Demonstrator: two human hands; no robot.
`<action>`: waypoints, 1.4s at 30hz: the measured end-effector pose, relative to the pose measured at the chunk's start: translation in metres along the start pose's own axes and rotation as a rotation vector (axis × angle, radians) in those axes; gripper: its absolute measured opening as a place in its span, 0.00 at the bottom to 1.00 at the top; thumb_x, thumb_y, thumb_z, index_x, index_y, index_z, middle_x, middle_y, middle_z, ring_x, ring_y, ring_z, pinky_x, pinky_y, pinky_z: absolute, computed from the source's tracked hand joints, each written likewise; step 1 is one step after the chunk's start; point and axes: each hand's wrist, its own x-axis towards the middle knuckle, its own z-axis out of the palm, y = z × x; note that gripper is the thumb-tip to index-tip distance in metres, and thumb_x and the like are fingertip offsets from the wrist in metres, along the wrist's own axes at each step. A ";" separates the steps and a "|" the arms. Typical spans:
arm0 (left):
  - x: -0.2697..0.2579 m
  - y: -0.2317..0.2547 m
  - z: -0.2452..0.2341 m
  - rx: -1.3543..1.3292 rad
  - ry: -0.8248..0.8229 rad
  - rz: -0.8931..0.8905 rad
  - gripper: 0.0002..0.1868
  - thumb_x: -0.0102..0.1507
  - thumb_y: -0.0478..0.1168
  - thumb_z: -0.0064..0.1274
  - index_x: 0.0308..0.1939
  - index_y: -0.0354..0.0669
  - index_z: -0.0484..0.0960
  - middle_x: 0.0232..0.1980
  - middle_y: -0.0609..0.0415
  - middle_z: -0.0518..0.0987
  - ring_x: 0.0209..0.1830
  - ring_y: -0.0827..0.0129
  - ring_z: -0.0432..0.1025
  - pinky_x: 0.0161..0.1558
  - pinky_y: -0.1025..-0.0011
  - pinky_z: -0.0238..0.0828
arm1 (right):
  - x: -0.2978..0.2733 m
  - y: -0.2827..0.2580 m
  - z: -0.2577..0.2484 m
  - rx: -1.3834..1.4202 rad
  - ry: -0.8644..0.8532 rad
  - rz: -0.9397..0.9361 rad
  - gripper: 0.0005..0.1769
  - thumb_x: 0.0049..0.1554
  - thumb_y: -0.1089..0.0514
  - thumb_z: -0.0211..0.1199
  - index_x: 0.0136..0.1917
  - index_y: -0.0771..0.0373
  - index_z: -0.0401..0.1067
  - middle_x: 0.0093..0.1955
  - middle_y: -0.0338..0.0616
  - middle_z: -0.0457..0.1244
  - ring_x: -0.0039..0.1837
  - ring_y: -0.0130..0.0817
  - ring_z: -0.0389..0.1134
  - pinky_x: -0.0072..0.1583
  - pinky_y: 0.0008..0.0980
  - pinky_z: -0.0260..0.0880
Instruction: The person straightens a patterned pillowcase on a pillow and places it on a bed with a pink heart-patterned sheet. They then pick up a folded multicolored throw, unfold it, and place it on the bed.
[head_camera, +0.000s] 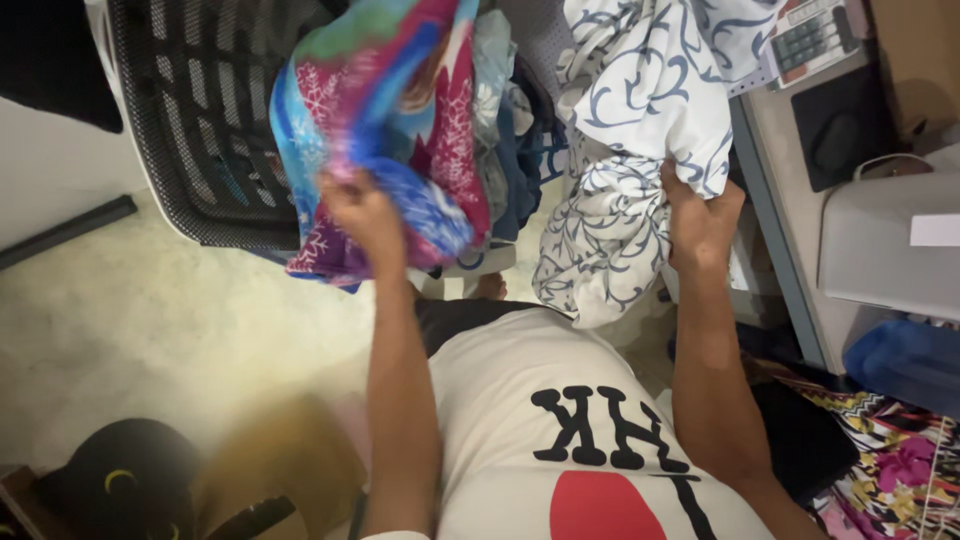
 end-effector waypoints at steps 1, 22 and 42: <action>0.015 0.006 -0.014 -0.103 0.064 -0.097 0.16 0.73 0.38 0.54 0.59 0.29 0.70 0.54 0.40 0.74 0.54 0.55 0.70 0.58 0.58 0.66 | -0.001 0.002 0.000 0.016 -0.011 0.009 0.11 0.57 0.64 0.69 0.51 0.74 0.78 0.46 0.40 0.70 0.47 0.25 0.67 0.50 0.30 0.66; -0.046 0.055 0.070 0.629 -0.329 0.247 0.43 0.52 0.52 0.70 0.64 0.37 0.70 0.77 0.29 0.50 0.74 0.32 0.55 0.67 0.45 0.57 | -0.013 -0.002 0.032 -0.128 -0.071 -0.051 0.12 0.55 0.65 0.68 0.53 0.71 0.79 0.47 0.40 0.72 0.49 0.23 0.69 0.52 0.27 0.69; 0.054 0.130 -0.122 -0.132 -0.023 0.135 0.18 0.62 0.25 0.60 0.53 0.39 0.73 0.49 0.57 0.71 0.45 0.74 0.68 0.51 0.76 0.69 | -0.011 -0.008 0.044 0.017 -0.053 -0.041 0.11 0.57 0.64 0.69 0.52 0.73 0.79 0.48 0.39 0.71 0.49 0.24 0.68 0.52 0.27 0.67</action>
